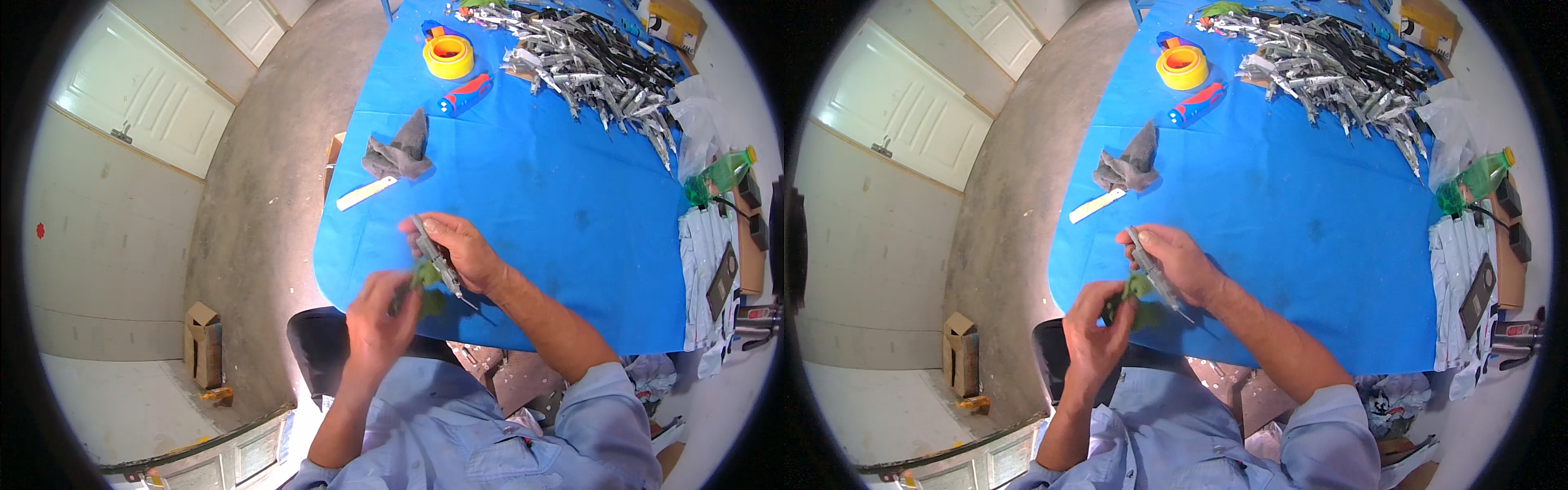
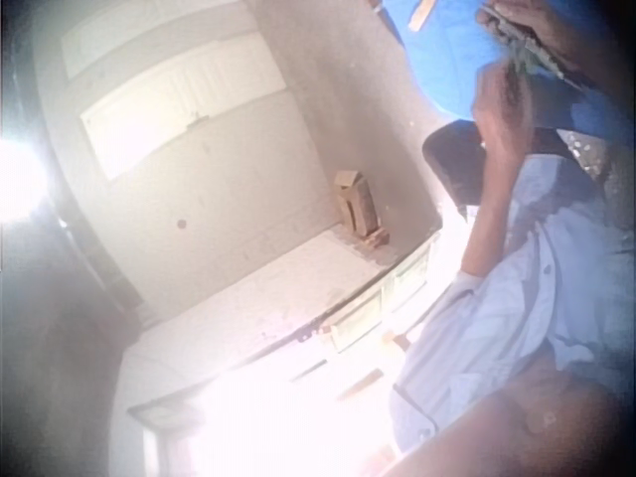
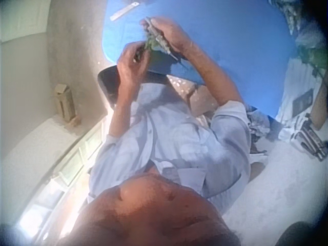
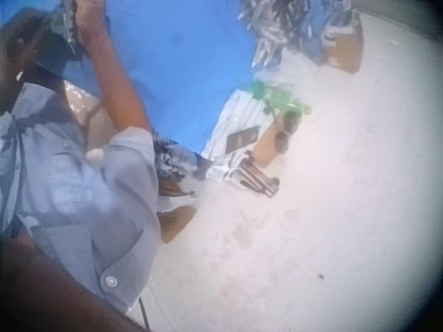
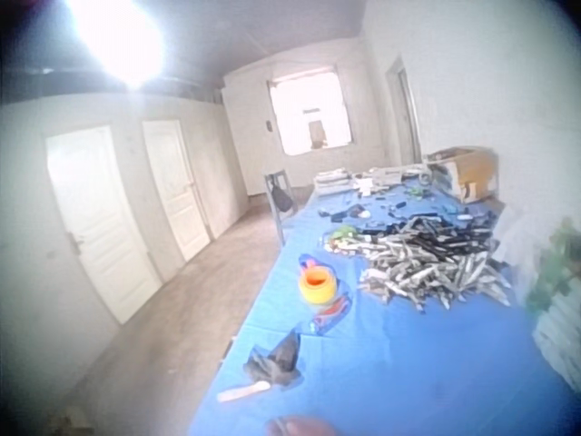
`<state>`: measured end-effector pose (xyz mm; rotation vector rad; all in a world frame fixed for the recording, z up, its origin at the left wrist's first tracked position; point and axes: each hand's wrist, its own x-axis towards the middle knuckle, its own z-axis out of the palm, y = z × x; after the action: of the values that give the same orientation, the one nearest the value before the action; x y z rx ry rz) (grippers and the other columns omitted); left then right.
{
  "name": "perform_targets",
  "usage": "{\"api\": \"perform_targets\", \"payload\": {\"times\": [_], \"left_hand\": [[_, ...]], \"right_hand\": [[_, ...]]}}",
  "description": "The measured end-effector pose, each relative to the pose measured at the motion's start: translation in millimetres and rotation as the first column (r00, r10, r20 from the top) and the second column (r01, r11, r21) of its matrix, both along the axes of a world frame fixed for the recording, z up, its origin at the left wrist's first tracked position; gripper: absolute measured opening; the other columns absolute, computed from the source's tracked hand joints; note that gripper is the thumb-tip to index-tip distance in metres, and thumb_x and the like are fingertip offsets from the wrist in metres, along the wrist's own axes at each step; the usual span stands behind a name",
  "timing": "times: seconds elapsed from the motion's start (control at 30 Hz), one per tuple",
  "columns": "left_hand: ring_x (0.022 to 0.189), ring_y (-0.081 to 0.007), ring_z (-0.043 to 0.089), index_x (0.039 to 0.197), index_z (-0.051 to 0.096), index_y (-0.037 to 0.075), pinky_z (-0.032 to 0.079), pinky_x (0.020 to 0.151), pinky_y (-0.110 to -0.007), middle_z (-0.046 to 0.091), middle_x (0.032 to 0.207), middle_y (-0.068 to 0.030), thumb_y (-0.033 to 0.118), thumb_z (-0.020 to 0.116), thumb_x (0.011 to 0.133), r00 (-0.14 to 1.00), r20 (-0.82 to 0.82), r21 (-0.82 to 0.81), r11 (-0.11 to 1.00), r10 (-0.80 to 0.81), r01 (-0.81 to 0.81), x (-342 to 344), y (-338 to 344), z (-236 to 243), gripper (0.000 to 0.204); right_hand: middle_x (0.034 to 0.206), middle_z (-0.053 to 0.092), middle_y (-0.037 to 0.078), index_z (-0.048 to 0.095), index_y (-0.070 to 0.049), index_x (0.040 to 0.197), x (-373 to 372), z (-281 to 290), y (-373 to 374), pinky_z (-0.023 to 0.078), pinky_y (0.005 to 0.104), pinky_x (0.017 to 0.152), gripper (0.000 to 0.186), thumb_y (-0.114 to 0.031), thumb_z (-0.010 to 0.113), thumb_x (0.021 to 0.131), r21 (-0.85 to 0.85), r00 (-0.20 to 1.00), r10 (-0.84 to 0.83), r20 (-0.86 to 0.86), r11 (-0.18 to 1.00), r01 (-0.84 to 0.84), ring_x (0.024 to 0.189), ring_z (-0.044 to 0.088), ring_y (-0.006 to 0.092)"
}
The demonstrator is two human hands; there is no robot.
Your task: The person cleans and handles a metallic component by hand and with a cloth while working over a blue-covered table.
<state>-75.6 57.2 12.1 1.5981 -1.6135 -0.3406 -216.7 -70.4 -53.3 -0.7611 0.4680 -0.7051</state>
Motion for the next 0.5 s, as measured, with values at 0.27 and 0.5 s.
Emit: {"api": "perform_targets", "payload": {"times": [0.27, 0.5], "left_hand": [[0.080, -0.0230, 0.071, 0.112, 0.074, 0.001, 0.055, 0.071, -0.033, 0.073, 0.098, -0.0145, 0.002, 0.079, 0.092, 0.995, 0.003, -0.040, 0.994, 0.103, -0.102, -4, -32, -13, 0.020], [0.078, -0.0291, 0.074, 0.111, 0.072, 0.005, 0.058, 0.066, -0.036, 0.072, 0.098, -0.0143, -0.003, 0.078, 0.088, 0.998, 0.036, -0.016, 0.998, -0.052, 0.053, -29, -8, -17, 0.025]], "right_hand": [[0.108, 0.071, 0.007, 0.066, 0.002, 0.130, 7, 0, 3, 0.058, 0.0308, 0.088, 0.037, -0.025, 0.047, 0.114, 0.061, 0.998, -0.015, 0.059, 0.998, 0.012, 0.096, 0.069, 0.0149], [0.100, 0.068, 0.003, 0.068, 0.000, 0.128, 3, -3, 0, 0.054, 0.0255, 0.071, 0.036, -0.028, 0.051, 0.113, 0.089, 0.999, -0.037, 0.024, 0.995, 0.035, 0.085, 0.065, 0.0111]]}}
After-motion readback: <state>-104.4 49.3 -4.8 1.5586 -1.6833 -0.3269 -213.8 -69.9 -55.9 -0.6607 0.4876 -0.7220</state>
